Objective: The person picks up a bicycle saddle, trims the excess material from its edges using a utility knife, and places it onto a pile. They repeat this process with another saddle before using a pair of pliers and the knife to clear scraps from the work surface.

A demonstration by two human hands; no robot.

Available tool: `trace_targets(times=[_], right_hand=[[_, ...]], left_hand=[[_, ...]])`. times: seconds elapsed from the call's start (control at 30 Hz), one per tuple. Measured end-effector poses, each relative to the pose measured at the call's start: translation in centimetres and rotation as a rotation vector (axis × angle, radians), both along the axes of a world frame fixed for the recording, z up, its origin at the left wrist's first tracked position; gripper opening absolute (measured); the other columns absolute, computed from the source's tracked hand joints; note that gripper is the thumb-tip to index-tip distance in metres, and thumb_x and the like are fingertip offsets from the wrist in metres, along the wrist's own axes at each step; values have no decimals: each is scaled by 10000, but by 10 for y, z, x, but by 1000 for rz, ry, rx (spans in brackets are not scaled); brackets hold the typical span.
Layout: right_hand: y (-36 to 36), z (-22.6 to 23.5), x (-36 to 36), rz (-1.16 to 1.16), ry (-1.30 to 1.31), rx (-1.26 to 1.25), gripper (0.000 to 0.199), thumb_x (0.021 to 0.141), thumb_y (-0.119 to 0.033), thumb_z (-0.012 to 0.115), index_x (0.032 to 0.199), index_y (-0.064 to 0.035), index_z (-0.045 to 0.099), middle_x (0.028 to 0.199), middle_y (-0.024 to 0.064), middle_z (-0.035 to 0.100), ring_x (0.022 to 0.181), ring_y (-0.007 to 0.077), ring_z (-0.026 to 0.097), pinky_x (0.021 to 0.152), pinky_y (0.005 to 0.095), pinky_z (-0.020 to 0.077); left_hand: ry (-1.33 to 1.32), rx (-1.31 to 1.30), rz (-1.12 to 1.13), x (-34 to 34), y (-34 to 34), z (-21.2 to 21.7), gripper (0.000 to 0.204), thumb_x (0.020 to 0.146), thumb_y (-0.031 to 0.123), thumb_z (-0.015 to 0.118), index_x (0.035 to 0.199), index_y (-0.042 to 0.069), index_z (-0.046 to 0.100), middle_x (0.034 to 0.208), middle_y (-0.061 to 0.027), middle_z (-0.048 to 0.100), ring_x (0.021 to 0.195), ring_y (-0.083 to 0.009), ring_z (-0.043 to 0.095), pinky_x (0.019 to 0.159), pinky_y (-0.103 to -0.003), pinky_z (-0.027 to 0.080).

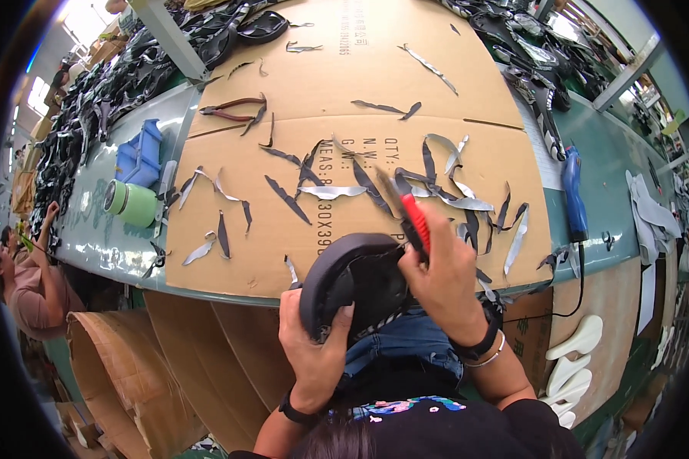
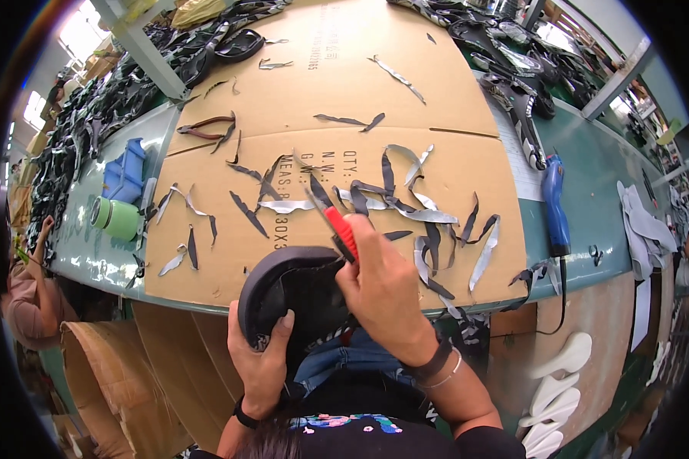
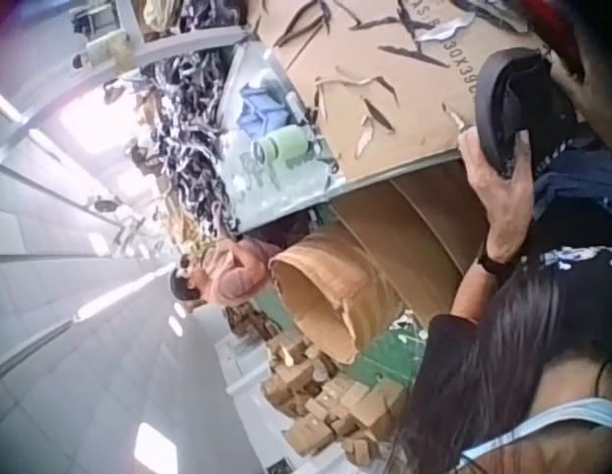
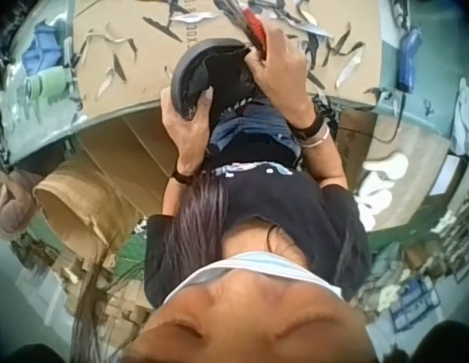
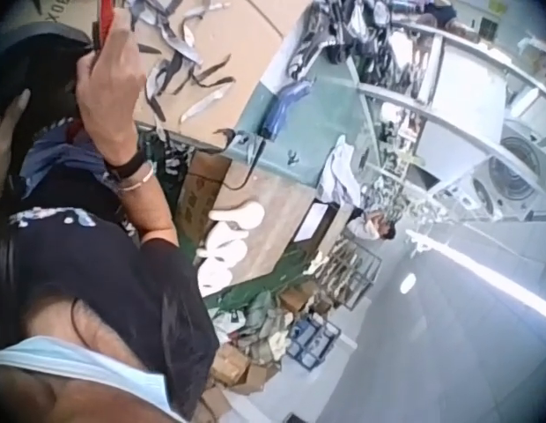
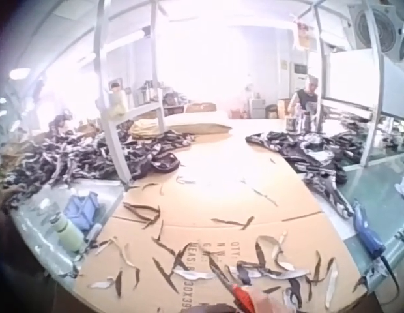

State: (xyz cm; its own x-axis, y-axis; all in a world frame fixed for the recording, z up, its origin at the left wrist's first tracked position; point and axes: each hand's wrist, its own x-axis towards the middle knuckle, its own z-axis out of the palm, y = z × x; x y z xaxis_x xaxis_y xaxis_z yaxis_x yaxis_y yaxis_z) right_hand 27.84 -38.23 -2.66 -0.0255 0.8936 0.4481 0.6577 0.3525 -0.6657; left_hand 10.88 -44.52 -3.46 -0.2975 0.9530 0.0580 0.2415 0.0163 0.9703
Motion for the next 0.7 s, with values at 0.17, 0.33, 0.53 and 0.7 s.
trace_targets(times=[0.17, 0.33, 0.53, 0.7], right_hand=[[28, 15, 59, -432, -244, 169, 560, 759, 46, 579, 1295, -70, 461, 1037, 182, 647, 755, 333, 635, 678, 421, 510], [24, 23, 105, -435, 14, -156, 467, 862, -4, 559, 1307, -62, 431, 1006, 164, 653, 842, 258, 674, 730, 354, 532], [16, -11, 96, -154, 296, -379, 444, 835, 66, 553, 1255, -23, 441, 980, 157, 652, 883, 237, 673, 753, 334, 528], [0, -3, 93, -133, -22, -434, 408, 837, 7, 618, 1210, -30, 458, 1025, 221, 616, 884, 418, 622, 740, 418, 500]], left_hand=[[-201, -56, 131, 1, 6, 22, 344, 829, 53, 718, 1135, -20, 578, 1075, -113, 618, 950, -199, 611, 867, -315, 470], [-773, -28, 317, -10, 36, 23, 386, 881, 95, 679, 1226, 8, 527, 1149, -85, 620, 966, -179, 629, 863, -306, 509], [-803, -481, -158, -18, 59, -5, 319, 950, 257, 599, 1140, 9, 534, 1040, -83, 636, 875, -181, 645, 748, -331, 532], [-567, -524, -138, -47, 53, 0, 329, 954, 247, 588, 1139, -8, 494, 1036, -95, 619, 875, -197, 639, 704, -306, 546]])
